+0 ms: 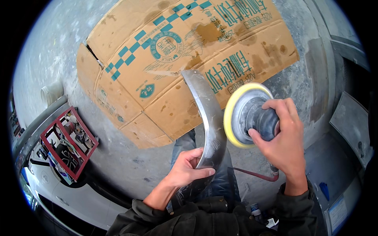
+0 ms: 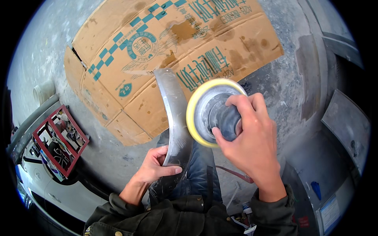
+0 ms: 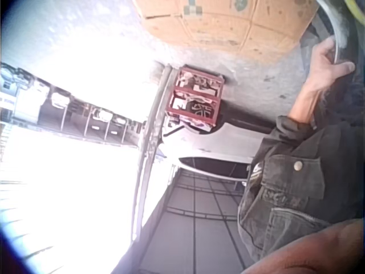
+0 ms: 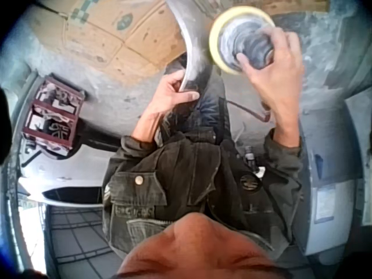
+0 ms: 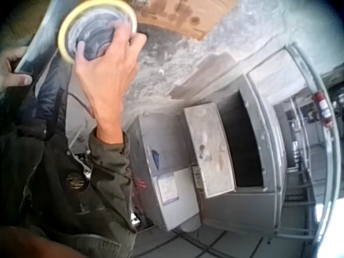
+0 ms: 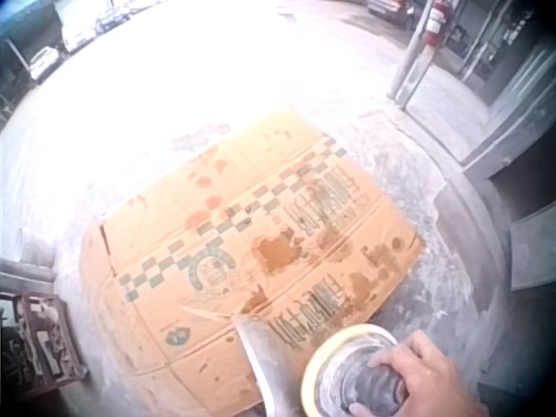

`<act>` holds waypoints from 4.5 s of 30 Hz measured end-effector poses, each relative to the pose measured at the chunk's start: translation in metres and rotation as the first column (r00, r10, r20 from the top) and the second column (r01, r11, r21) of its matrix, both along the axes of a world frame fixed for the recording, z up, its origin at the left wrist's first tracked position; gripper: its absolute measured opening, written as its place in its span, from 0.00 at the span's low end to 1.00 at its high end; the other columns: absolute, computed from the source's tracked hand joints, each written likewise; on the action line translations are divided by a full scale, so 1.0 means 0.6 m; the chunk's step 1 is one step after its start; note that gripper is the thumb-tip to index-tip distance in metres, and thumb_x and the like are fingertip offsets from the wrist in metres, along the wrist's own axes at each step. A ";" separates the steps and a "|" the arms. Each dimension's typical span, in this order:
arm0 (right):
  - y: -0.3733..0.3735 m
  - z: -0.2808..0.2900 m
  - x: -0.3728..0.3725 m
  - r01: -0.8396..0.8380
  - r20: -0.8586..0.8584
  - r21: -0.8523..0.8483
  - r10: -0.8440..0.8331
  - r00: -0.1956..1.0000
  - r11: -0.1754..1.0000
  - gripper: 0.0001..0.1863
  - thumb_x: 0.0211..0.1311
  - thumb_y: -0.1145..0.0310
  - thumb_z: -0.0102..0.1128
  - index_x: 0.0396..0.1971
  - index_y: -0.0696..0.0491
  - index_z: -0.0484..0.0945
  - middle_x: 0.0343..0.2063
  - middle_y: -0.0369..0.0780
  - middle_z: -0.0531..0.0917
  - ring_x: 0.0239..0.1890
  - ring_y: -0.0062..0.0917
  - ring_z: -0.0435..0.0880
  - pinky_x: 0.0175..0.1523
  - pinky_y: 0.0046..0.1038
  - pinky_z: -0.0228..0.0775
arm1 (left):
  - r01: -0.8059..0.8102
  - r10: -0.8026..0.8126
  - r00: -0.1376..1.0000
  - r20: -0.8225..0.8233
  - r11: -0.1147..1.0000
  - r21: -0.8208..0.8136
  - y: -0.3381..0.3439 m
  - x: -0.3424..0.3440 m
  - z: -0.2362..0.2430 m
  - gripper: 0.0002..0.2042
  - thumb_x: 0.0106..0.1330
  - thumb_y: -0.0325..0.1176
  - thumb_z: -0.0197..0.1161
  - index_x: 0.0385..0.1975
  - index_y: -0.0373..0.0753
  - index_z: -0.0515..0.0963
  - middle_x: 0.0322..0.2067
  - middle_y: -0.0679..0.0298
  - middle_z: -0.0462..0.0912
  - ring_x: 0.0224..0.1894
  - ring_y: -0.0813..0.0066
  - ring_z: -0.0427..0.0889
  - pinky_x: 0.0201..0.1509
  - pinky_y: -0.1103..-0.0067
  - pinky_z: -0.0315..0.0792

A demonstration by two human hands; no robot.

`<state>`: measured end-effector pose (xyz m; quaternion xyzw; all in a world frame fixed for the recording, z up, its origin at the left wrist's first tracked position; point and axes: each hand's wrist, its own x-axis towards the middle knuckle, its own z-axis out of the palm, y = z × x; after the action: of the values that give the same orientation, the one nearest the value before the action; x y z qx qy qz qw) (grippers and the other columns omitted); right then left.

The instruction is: The person uses a pneumatic orbital sander to smooth the surface of a white car bumper and a curved chrome trim piece. The person holds the parts by hand and moves the sander across the surfaces in a workshop setting.

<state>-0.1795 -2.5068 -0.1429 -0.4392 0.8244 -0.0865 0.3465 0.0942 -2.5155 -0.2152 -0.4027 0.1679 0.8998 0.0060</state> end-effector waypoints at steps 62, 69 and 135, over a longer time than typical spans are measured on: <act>-0.030 -0.009 0.044 -0.199 0.109 -0.090 0.209 0.972 0.976 0.26 0.42 0.72 0.80 0.44 0.49 0.79 0.40 0.38 0.76 0.20 0.24 0.80 0.28 0.30 0.74 | 0.068 -0.067 0.998 0.022 0.996 -0.062 0.015 -0.007 0.002 0.25 0.62 0.11 0.67 0.61 0.30 0.76 0.52 0.70 0.82 0.53 0.85 0.78 0.57 0.84 0.72; -0.037 -0.028 0.036 -0.156 0.058 -0.099 0.162 0.985 0.983 0.26 0.42 0.74 0.80 0.45 0.50 0.79 0.40 0.39 0.75 0.20 0.26 0.80 0.29 0.30 0.74 | 0.103 -0.101 0.994 0.053 0.994 -0.041 0.009 0.000 -0.001 0.25 0.62 0.12 0.66 0.61 0.32 0.77 0.51 0.69 0.82 0.52 0.86 0.78 0.56 0.84 0.73; -0.051 -0.033 0.026 -0.153 0.142 -0.078 0.163 0.976 0.985 0.28 0.41 0.74 0.80 0.45 0.50 0.77 0.36 0.38 0.74 0.20 0.26 0.77 0.30 0.30 0.72 | 0.180 -0.189 0.982 -0.013 0.952 -0.248 0.024 0.017 -0.006 0.22 0.60 0.14 0.70 0.55 0.35 0.81 0.33 0.72 0.72 0.31 0.89 0.68 0.32 0.84 0.64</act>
<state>-0.1641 -2.5374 -0.1629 -0.5072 0.7553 -0.1185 0.3977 0.1041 -2.5010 -0.2188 -0.3665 0.3150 0.8747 0.0373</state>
